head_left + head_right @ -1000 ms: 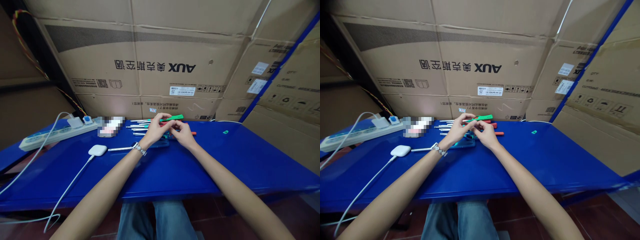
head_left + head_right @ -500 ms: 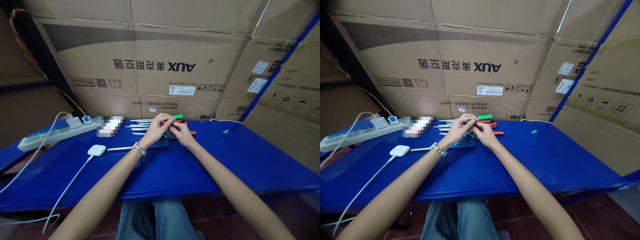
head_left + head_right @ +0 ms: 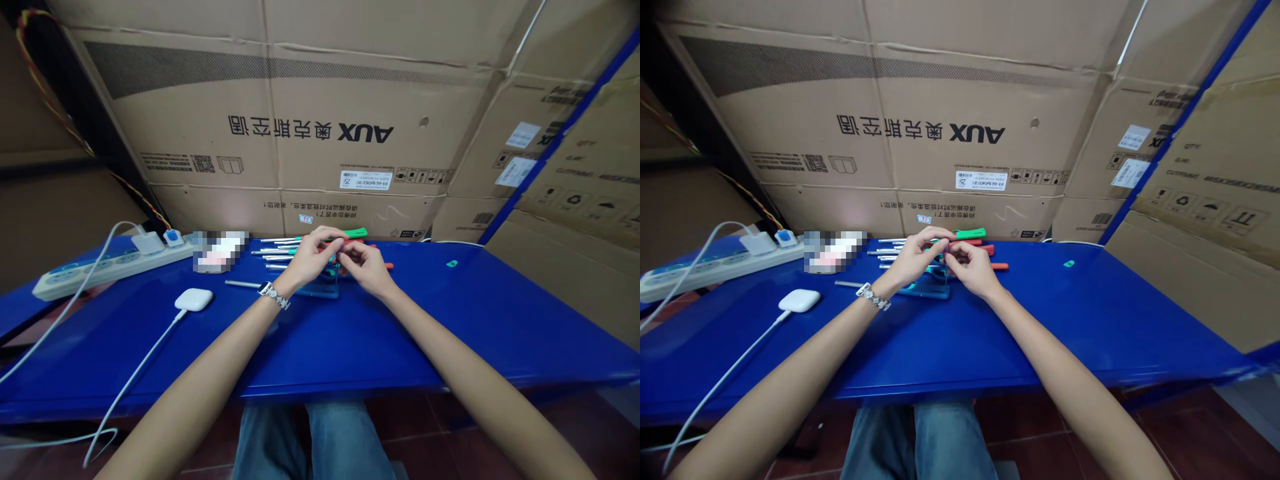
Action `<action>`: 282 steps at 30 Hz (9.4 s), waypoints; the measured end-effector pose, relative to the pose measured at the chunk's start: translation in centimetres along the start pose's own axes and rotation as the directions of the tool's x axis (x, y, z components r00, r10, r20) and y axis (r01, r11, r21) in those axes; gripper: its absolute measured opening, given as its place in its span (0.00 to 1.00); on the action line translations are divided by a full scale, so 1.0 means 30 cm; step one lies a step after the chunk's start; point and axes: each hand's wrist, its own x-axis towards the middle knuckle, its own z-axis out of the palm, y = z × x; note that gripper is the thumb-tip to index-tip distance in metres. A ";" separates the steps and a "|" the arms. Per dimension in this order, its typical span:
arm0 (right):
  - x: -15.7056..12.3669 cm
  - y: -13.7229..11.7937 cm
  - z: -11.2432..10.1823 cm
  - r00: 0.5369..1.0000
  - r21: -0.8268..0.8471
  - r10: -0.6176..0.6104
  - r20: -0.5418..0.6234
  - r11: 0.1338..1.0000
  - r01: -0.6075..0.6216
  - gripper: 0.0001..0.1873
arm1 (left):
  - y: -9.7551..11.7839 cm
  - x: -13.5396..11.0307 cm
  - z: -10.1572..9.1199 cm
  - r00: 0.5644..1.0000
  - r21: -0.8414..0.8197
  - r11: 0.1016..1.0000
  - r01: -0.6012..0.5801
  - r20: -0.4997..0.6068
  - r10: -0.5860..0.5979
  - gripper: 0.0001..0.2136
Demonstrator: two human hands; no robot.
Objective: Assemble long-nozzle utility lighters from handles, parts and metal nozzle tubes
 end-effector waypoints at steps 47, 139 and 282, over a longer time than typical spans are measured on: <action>-0.024 0.065 -0.038 0.932 -0.020 0.336 0.134 0.942 -0.336 0.17 | -0.011 0.013 0.006 0.793 0.644 0.764 -0.041 0.486 -0.367 0.04; 0.009 0.028 0.029 0.990 0.139 0.101 -0.096 0.986 -0.087 0.21 | -0.085 -0.092 -0.067 0.806 0.543 0.840 -0.008 0.501 -0.316 0.13; 0.022 0.076 0.120 0.868 0.223 0.495 -0.022 0.849 -0.479 0.21 | -0.080 -0.116 -0.012 0.887 0.101 0.889 0.447 0.078 -0.455 0.13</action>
